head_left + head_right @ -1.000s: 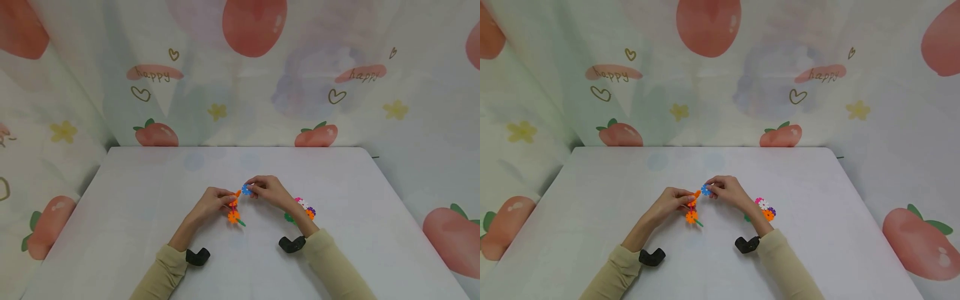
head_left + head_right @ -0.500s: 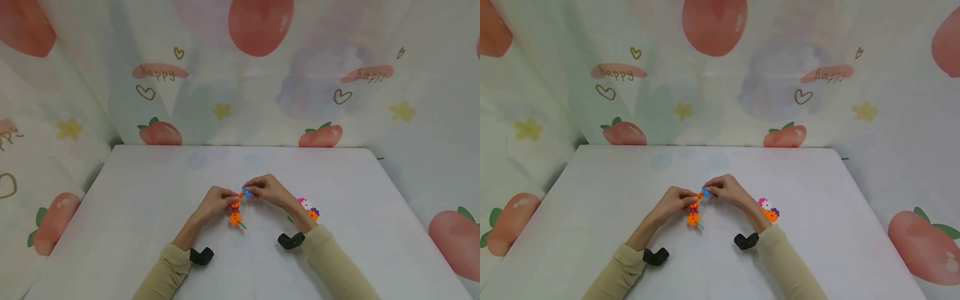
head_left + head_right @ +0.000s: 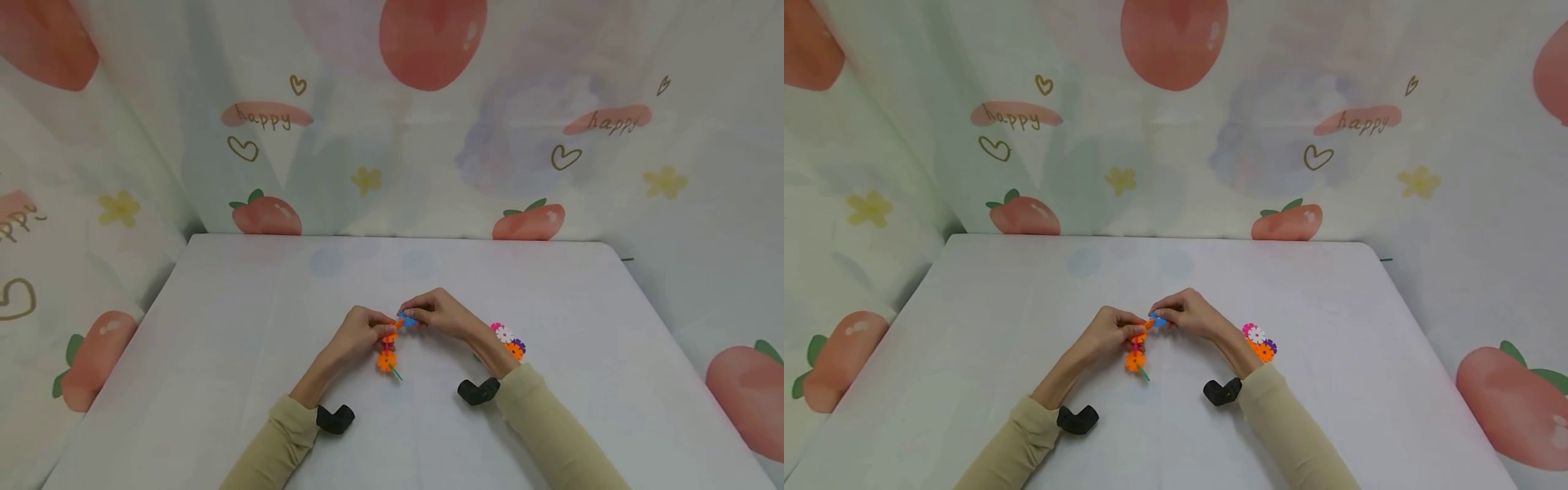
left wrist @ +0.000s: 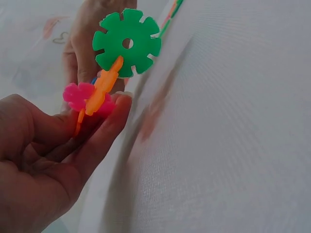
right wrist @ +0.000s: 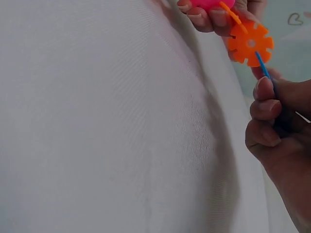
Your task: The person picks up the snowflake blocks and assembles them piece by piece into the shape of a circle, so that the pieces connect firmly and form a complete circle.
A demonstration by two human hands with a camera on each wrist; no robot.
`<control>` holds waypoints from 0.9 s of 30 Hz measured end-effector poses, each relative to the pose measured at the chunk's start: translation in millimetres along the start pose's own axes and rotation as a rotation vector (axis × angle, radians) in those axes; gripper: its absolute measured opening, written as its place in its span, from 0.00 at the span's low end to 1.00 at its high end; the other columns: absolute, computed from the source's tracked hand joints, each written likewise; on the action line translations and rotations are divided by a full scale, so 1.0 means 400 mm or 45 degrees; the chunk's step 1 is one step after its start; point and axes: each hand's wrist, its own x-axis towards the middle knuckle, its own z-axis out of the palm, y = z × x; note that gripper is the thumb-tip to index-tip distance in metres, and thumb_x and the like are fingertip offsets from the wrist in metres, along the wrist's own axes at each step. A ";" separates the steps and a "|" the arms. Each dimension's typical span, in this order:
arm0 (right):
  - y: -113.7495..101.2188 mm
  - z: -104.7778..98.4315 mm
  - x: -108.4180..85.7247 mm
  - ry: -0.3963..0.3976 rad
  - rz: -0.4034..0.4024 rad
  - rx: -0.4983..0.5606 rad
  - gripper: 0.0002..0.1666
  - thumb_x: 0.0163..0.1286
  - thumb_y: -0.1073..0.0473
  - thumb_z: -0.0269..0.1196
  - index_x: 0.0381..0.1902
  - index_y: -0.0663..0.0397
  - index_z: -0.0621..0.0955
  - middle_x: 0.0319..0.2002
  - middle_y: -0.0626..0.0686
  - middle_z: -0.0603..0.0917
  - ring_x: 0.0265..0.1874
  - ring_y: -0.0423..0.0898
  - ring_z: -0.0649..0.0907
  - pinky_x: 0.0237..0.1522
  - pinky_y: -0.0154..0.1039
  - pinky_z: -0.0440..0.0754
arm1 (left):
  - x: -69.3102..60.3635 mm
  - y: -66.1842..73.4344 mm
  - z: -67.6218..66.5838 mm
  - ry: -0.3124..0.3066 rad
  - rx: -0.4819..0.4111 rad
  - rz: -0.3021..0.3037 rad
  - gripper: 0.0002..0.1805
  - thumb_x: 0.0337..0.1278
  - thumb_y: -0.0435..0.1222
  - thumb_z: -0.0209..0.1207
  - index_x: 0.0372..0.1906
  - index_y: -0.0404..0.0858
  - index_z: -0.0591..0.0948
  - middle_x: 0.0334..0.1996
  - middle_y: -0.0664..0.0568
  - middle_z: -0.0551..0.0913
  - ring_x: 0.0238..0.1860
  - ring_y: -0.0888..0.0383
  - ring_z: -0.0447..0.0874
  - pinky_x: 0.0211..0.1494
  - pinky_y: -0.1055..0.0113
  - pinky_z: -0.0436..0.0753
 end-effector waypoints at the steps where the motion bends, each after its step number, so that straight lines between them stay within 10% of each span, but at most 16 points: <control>1: -0.001 -0.002 0.000 0.009 0.008 -0.009 0.13 0.77 0.62 0.61 0.50 0.64 0.88 0.39 0.59 0.90 0.29 0.46 0.82 0.34 0.32 0.79 | 0.000 0.003 0.000 -0.006 -0.005 0.002 0.10 0.69 0.28 0.61 0.47 0.24 0.87 0.31 0.43 0.90 0.22 0.59 0.87 0.33 0.67 0.87; 13: 0.004 -0.020 -0.008 0.051 0.110 0.031 0.09 0.71 0.57 0.69 0.43 0.54 0.91 0.38 0.51 0.91 0.32 0.47 0.80 0.35 0.35 0.80 | 0.003 0.014 0.003 -0.123 -0.071 -0.040 0.19 0.70 0.43 0.64 0.49 0.30 0.88 0.39 0.43 0.91 0.33 0.55 0.91 0.47 0.65 0.87; 27: 0.012 -0.061 -0.070 0.078 0.129 -0.156 0.13 0.76 0.55 0.63 0.50 0.55 0.88 0.35 0.52 0.89 0.32 0.47 0.82 0.36 0.38 0.82 | 0.013 0.001 0.010 0.013 -0.068 -0.128 0.15 0.68 0.40 0.64 0.45 0.31 0.90 0.39 0.45 0.91 0.36 0.62 0.85 0.38 0.72 0.83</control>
